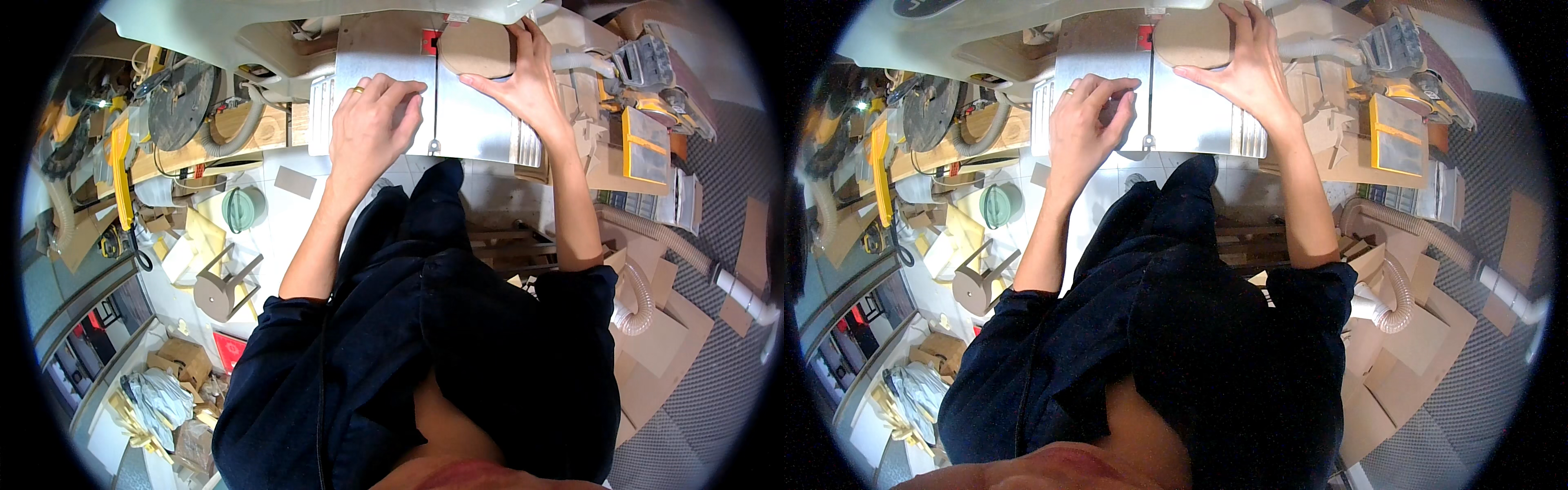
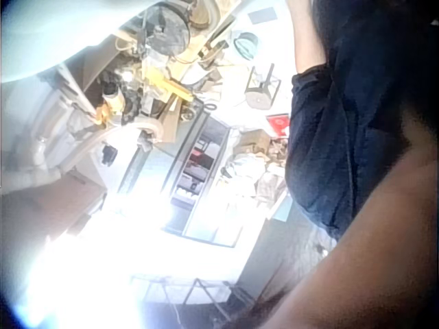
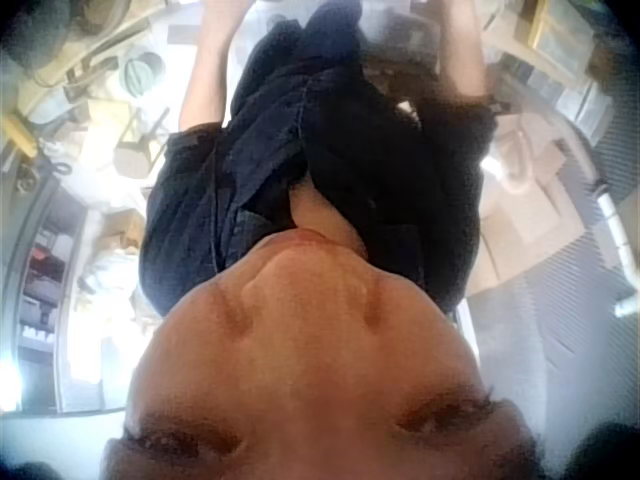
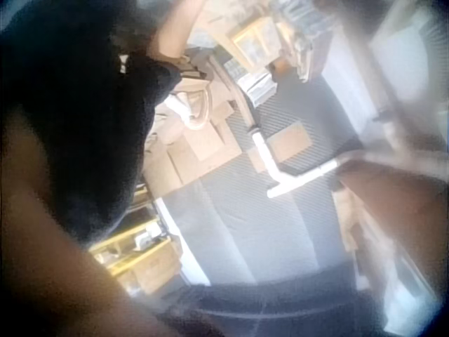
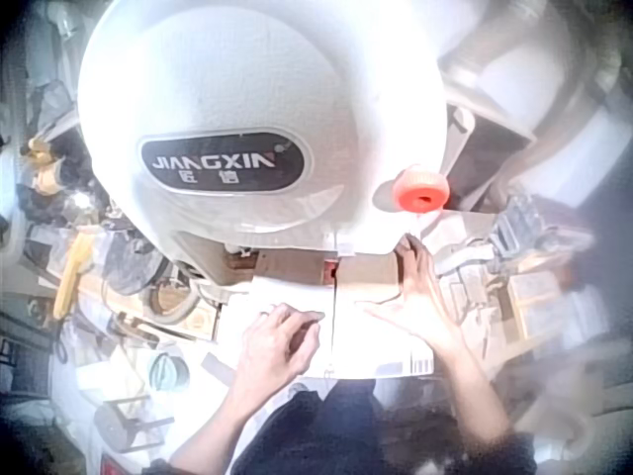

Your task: The person uses a bandsaw to cut a curved shape out of a piece of light-colored wood. They guide the wood along a marked line with both hands, carefully maneuvering it through the blade to create a smooth, rounded edge.

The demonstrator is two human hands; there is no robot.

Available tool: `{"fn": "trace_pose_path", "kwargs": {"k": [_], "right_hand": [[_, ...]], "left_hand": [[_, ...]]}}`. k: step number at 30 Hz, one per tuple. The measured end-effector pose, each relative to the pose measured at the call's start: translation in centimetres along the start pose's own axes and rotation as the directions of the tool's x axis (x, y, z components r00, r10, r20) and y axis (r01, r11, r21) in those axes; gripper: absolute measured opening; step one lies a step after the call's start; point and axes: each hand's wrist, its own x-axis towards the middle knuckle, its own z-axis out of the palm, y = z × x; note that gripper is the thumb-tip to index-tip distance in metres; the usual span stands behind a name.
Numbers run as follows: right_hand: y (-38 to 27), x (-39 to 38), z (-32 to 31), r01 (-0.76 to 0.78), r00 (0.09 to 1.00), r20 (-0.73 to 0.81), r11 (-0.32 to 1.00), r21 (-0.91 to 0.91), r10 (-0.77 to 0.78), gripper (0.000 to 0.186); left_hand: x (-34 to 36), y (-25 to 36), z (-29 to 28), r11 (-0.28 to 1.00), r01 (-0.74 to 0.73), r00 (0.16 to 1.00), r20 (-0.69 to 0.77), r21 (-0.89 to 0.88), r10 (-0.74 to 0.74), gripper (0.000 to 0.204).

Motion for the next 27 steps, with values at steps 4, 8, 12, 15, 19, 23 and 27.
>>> {"fn": "trace_pose_path", "kwargs": {"k": [4,8,12,15,19,23,27], "right_hand": [[-0.21,0.03,-0.1,0.006,1.0,-0.015,1.0,-0.03,-0.006,0.115],[-0.04,0.02,0.06,-0.015,1.0,-0.003,1.0,-0.025,0.015,0.117],[0.12,-0.05,0.2,-0.008,1.0,-0.009,1.0,-0.024,0.008,0.117],[0.14,-0.07,0.21,0.005,1.0,-0.017,1.0,-0.025,-0.005,0.116],[-0.03,-0.12,0.14,-0.009,1.0,-0.012,0.999,-0.031,0.008,0.115],[-0.19,-0.05,0.06,-0.011,1.0,-0.012,1.0,-0.026,0.01,0.116],[-0.03,-0.16,0.21,-0.01,1.0,-0.016,0.999,-0.036,0.01,0.116]], "left_hand": [[0.02,-0.07,-0.02,1.0,-0.015,1.0,0.002,0.021,0.015,0.014],[0.03,-0.04,0.0,1.0,-0.005,1.0,0.004,0.01,0.005,0.014],[0.02,-0.01,-0.01,1.0,-0.009,1.0,-0.001,0.013,0.009,0.014],[0.0,-0.06,0.04,1.0,-0.012,1.0,-0.004,0.012,0.012,0.014],[0.0,-0.02,0.05,1.0,-0.005,1.0,-0.001,0.012,0.005,0.014],[-0.02,-0.06,0.08,1.0,-0.006,1.0,-0.004,0.011,0.006,0.014],[0.01,0.0,0.0,1.0,-0.006,1.0,0.0,0.009,0.006,0.014]]}}
